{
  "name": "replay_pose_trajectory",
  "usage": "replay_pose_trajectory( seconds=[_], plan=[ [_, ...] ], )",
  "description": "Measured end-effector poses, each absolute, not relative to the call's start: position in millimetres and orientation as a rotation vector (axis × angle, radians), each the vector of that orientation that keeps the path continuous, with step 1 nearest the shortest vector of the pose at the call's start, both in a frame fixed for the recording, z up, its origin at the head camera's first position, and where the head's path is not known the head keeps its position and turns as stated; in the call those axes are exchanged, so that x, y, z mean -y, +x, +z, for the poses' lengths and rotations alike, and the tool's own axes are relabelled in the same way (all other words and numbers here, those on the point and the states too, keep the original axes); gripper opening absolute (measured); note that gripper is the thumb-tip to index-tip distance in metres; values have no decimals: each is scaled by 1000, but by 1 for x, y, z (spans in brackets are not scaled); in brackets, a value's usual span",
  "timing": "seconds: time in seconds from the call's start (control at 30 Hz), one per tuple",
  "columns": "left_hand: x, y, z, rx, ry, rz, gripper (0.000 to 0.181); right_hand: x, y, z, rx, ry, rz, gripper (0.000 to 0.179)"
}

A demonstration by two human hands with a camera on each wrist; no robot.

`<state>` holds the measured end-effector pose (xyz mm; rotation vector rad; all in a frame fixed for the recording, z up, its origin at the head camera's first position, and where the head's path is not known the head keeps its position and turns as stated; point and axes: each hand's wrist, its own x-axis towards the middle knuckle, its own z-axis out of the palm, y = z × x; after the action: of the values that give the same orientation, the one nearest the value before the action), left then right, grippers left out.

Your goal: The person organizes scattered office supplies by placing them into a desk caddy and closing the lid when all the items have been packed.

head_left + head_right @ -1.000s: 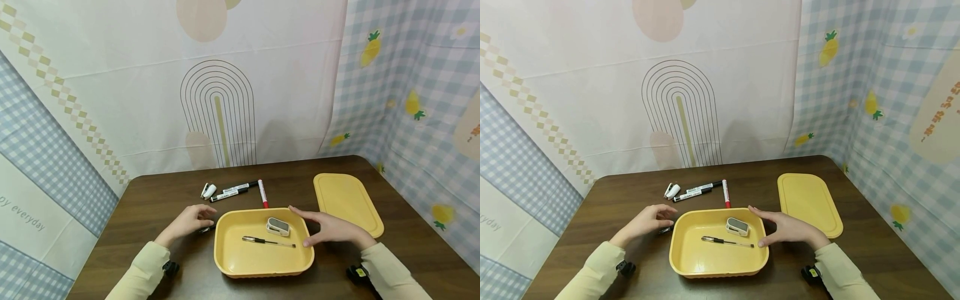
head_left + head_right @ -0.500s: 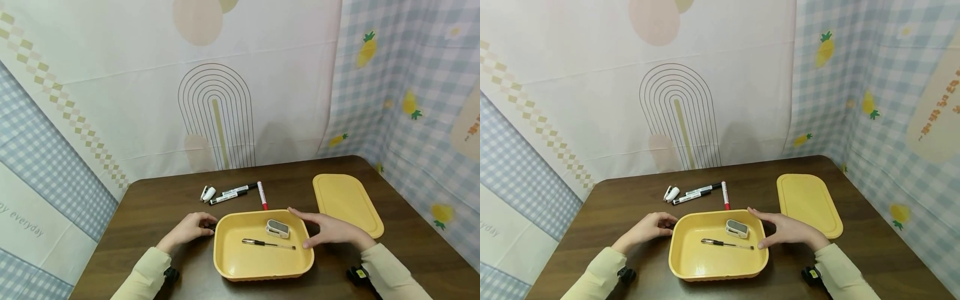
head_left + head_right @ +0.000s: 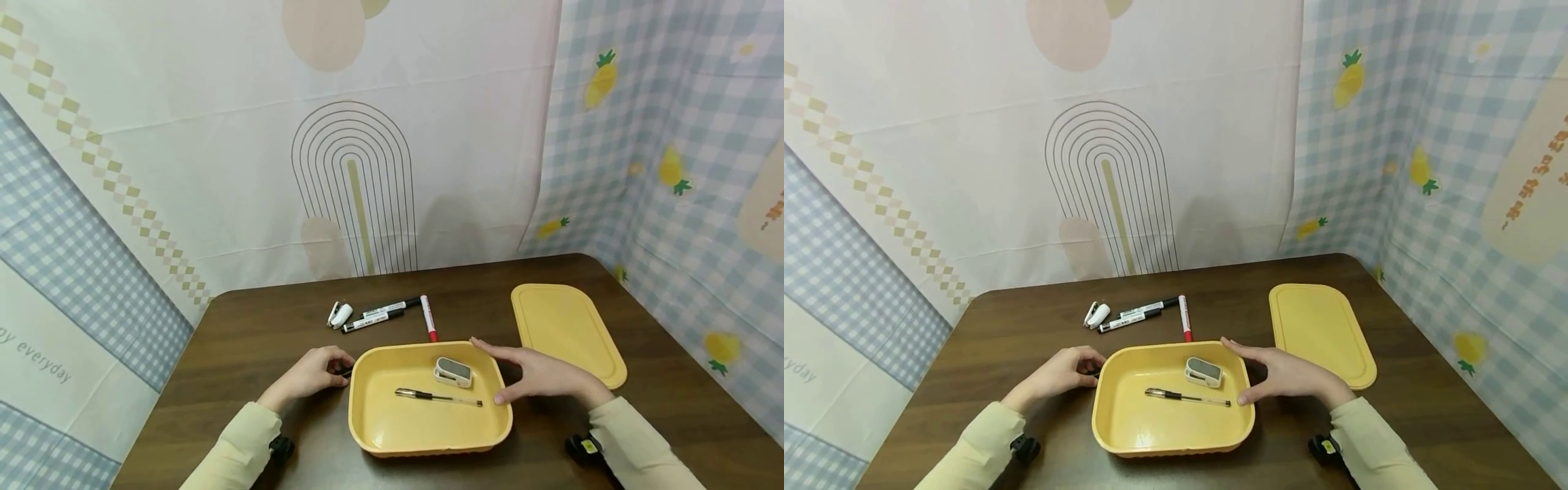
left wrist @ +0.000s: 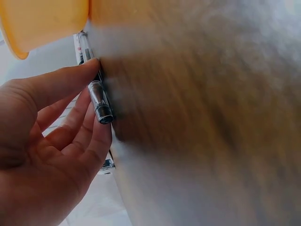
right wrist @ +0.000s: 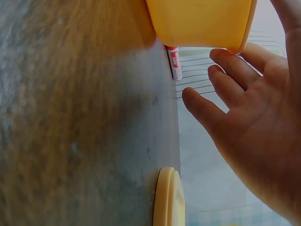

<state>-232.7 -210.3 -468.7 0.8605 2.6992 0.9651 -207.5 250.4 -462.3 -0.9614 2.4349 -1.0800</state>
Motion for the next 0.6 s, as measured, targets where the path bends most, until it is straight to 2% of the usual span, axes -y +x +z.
replay_pose_trajectory(
  seconds=[0.6],
  plan=[
    [212,-235,-464,-2699,929,908,22,-250,-205,-461,-2411,-945,-1098,92]
  ],
)
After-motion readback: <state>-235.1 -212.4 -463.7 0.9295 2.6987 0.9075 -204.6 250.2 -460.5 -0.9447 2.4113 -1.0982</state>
